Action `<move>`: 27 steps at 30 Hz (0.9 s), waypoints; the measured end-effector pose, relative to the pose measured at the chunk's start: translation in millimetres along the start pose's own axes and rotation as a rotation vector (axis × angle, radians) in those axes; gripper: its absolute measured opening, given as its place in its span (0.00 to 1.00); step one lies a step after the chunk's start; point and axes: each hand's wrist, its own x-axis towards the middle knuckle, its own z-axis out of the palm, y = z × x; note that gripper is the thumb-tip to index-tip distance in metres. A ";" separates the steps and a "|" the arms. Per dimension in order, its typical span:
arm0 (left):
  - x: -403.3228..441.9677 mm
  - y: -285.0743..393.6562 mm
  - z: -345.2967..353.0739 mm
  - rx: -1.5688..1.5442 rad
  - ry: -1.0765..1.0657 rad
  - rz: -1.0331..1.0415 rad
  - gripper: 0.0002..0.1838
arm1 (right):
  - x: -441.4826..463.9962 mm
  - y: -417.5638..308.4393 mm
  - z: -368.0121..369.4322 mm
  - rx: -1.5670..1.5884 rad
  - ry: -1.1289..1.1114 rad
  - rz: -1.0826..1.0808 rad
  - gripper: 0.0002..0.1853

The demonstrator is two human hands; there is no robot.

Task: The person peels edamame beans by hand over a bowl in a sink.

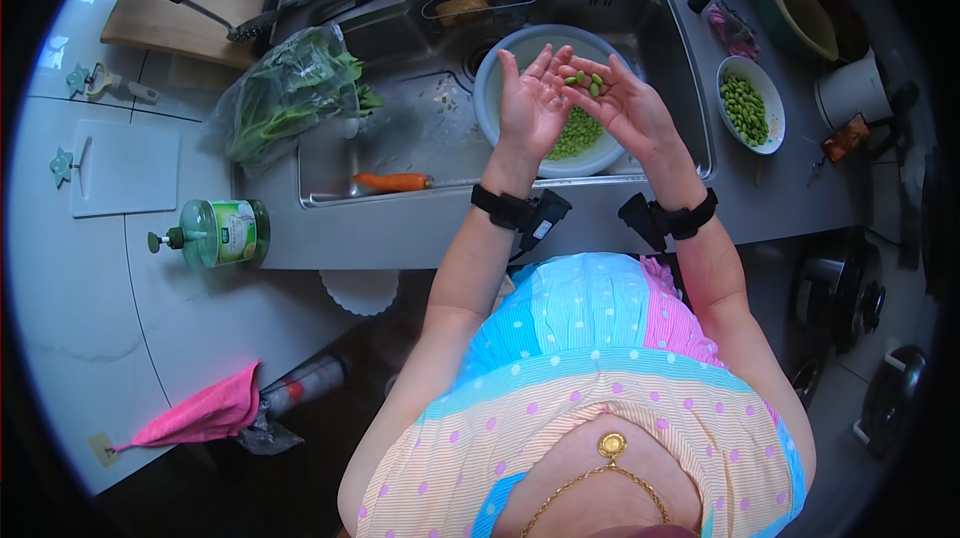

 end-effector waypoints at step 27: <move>30.2 56.3 -16.1 0.296 0.355 -0.195 0.27 | -64.9 -150.9 -114.5 -2.043 0.635 -0.688 0.17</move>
